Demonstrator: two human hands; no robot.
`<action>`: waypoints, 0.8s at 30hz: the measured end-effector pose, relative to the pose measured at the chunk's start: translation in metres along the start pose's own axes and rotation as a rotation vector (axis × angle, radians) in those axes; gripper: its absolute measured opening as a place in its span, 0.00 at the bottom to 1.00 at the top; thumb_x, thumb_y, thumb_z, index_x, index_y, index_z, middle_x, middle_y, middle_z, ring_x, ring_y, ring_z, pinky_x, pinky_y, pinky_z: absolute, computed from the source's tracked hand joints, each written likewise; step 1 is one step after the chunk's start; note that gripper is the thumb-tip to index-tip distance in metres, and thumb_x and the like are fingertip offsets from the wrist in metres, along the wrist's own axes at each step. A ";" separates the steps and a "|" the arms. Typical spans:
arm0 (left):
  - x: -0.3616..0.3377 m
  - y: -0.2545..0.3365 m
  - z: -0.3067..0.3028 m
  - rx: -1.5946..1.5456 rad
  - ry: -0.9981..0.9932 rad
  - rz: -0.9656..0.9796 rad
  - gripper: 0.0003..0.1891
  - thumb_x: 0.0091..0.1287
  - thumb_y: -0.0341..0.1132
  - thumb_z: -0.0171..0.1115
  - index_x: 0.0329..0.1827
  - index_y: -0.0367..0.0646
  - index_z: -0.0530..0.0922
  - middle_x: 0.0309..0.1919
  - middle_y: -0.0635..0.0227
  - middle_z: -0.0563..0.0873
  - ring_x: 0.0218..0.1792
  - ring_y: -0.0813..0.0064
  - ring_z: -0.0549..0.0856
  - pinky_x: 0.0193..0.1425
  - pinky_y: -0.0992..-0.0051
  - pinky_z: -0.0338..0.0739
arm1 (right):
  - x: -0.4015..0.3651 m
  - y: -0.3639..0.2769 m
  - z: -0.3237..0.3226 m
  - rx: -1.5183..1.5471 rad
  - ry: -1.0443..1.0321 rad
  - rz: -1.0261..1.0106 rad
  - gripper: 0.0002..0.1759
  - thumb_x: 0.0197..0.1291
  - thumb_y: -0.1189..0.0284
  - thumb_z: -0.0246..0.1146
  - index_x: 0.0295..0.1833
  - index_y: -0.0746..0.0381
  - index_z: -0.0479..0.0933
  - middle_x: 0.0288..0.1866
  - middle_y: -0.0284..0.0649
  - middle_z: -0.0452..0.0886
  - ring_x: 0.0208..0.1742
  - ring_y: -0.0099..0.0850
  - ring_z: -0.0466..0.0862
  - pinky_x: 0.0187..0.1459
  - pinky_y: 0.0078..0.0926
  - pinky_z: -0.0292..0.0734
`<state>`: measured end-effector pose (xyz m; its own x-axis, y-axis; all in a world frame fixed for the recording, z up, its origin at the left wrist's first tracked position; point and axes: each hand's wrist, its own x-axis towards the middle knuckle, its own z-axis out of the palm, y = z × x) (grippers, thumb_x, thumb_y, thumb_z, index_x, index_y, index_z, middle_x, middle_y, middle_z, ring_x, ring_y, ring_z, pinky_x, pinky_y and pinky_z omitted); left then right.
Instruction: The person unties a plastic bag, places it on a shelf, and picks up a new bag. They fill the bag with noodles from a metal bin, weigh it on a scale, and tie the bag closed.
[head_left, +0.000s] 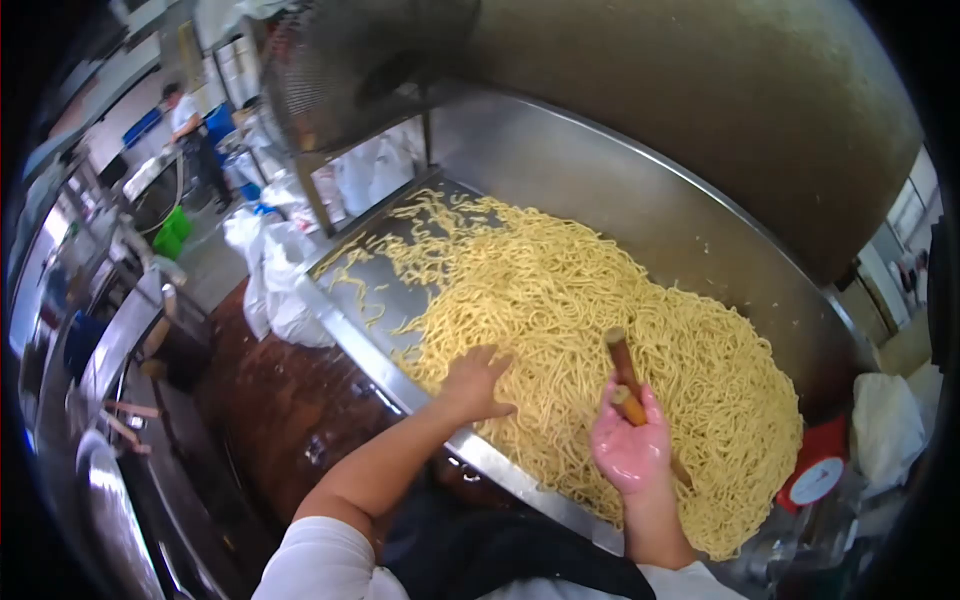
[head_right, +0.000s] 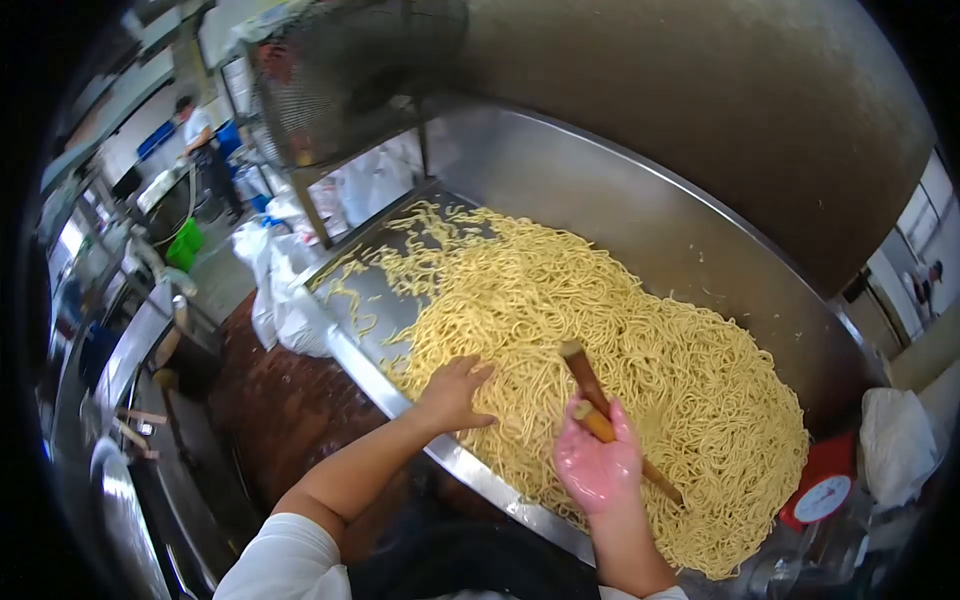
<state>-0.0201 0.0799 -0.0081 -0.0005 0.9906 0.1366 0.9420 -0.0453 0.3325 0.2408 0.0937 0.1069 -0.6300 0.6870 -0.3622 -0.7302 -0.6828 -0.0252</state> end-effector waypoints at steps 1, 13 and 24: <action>0.021 -0.009 0.010 0.114 0.022 0.058 0.43 0.49 0.57 0.73 0.68 0.48 0.72 0.66 0.50 0.73 0.68 0.50 0.70 0.70 0.57 0.66 | 0.003 -0.006 -0.001 0.030 0.008 -0.081 0.20 0.71 0.58 0.53 0.58 0.59 0.77 0.50 0.35 0.84 0.52 0.30 0.85 0.46 0.32 0.81; 0.310 -0.115 0.157 0.036 -0.717 0.247 0.22 0.67 0.51 0.55 0.55 0.46 0.82 0.57 0.55 0.83 0.56 0.56 0.83 0.62 0.60 0.74 | -0.050 0.097 -0.050 -0.140 0.661 -0.485 0.15 0.49 0.73 0.60 0.45 0.64 0.77 0.34 0.41 0.78 0.39 0.40 0.78 0.45 0.42 0.79; 0.149 -0.209 -0.011 0.257 -0.515 0.074 0.28 0.49 0.51 0.70 0.49 0.40 0.84 0.46 0.52 0.86 0.51 0.52 0.84 0.59 0.59 0.75 | -0.179 0.122 -0.008 -1.058 1.555 -0.032 0.38 0.48 0.83 0.67 0.67 0.61 0.64 0.28 0.37 0.76 0.21 0.26 0.75 0.22 0.25 0.70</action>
<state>-0.2209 0.2356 -0.0466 0.1707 0.9241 -0.3419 0.9847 -0.1474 0.0931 0.2670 -0.1147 0.1611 0.5919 0.3073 -0.7452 0.0908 -0.9440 -0.3172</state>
